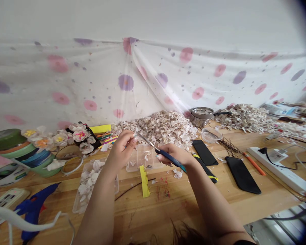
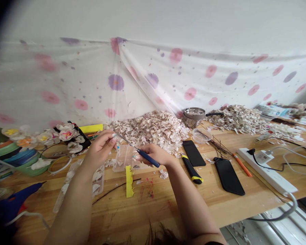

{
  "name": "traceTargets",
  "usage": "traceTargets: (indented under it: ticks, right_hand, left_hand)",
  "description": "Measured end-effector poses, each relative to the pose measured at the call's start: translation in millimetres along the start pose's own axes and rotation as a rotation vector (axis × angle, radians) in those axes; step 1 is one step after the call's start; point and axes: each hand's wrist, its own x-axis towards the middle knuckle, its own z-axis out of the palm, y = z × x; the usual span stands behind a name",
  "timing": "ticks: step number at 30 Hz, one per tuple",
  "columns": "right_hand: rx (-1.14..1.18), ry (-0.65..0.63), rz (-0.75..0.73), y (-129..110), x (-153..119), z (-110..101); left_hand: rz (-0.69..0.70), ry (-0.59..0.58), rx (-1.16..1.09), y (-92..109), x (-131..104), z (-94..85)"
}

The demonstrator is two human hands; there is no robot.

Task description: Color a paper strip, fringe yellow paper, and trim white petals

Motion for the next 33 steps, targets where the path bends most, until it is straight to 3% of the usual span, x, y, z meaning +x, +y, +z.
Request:
traceTargets:
  ticks: [5,13,21,28,33]
  right_hand:
    - [0.038,0.014,0.034,1.8,-0.6,-2.8]
    - [0.071,0.007,0.111,0.8,-3.3,-7.5]
    - [0.025,0.02,0.164,11.0,-0.8,-10.7]
    - [0.172,0.356,0.091,34.8,23.9,9.1]
    - [0.328,0.47,-0.012,25.6,35.9,31.5]
  left_hand:
    - [-0.012,-0.017,0.003,-11.9,0.4,2.4]
    - [-0.02,-0.058,-0.004,-7.8,1.9,1.3]
    - [-0.067,-0.088,0.034,-20.2,0.9,3.3]
    - [-0.109,-0.007,0.066,-21.9,2.5,13.0]
    - [-0.125,0.068,0.042,-13.1,0.3,34.7]
